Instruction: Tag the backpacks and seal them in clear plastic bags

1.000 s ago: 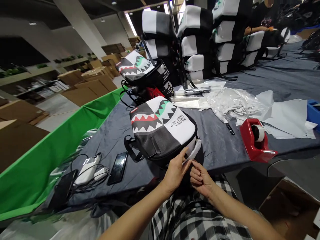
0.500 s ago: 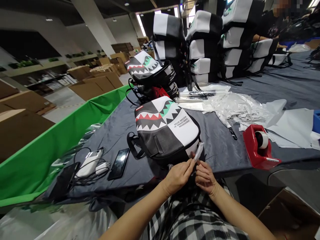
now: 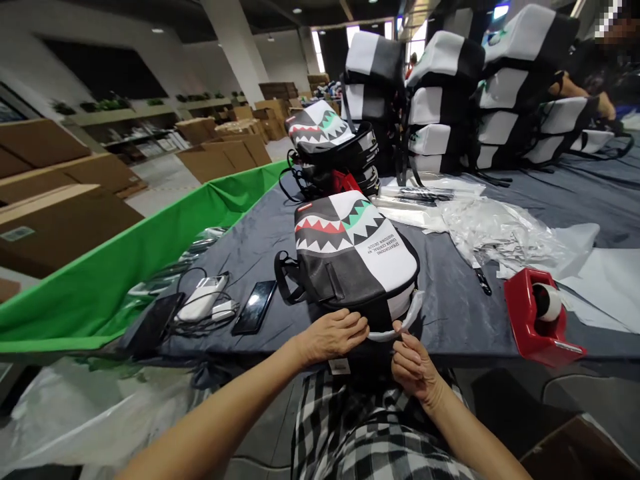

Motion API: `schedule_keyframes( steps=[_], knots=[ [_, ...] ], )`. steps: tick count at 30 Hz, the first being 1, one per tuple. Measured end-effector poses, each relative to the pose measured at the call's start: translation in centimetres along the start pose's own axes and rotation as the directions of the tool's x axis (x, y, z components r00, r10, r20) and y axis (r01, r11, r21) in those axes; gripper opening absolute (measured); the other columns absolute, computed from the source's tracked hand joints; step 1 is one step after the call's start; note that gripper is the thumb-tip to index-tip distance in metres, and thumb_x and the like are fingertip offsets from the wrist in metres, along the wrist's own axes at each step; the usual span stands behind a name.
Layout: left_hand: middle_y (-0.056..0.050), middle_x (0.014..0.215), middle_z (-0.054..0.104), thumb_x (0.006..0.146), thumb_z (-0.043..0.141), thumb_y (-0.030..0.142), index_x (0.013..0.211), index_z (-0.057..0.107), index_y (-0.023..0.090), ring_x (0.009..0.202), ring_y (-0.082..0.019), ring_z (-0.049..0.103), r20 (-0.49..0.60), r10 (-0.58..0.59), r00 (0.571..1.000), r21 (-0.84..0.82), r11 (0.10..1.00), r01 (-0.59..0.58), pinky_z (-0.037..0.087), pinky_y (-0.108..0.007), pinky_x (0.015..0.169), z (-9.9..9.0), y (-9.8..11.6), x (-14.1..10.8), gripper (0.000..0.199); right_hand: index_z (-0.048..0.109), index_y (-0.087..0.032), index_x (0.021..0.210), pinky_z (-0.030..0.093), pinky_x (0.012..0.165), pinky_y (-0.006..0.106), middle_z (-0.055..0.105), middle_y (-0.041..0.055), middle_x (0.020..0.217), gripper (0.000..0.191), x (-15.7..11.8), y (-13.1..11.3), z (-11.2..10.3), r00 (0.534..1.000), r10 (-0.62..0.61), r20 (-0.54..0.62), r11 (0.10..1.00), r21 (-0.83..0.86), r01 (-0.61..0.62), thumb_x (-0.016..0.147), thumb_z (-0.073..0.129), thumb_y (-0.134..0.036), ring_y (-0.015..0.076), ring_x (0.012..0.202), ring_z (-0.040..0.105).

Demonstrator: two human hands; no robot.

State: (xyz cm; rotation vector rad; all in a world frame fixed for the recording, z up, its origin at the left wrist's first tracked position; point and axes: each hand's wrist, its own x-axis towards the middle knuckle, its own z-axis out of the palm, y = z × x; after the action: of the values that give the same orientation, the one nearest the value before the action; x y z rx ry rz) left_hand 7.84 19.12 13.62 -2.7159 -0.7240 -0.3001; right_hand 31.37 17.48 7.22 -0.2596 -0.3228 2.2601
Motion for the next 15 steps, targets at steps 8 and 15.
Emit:
schedule_keyframes(
  steps=[8,15],
  knots=[
    [-0.005,0.096,0.073,0.097,0.047,0.017,0.096,0.067,0.023,0.092,-0.017,0.065,-0.169,-0.138,0.976,-0.047,0.990,0.132,0.049,-0.031,0.086,3.5,0.7,0.8,0.021,0.059,-0.023,0.102,0.009,0.030,0.009,0.024,-0.0172,0.047,0.021,-0.1,0.1,-0.4,1.000,-0.012,-0.016,1.000,-0.005,0.012,0.086,0.072,-0.025,0.0005,0.031,0.007],
    [-0.012,0.103,0.071,0.093,0.055,0.019,0.101,0.065,0.018,0.097,-0.025,0.064,-0.460,-0.616,0.639,-0.031,0.731,0.682,0.046,-0.042,0.092,4.5,6.9,1.5,0.013,0.060,-0.021,0.097,0.010,0.030,0.010,0.023,-0.0176,0.046,0.021,0.2,0.2,-0.3,0.999,0.033,-0.026,0.999,0.001,-0.032,0.083,0.075,-0.023,0.0003,0.032,0.007]
  ],
)
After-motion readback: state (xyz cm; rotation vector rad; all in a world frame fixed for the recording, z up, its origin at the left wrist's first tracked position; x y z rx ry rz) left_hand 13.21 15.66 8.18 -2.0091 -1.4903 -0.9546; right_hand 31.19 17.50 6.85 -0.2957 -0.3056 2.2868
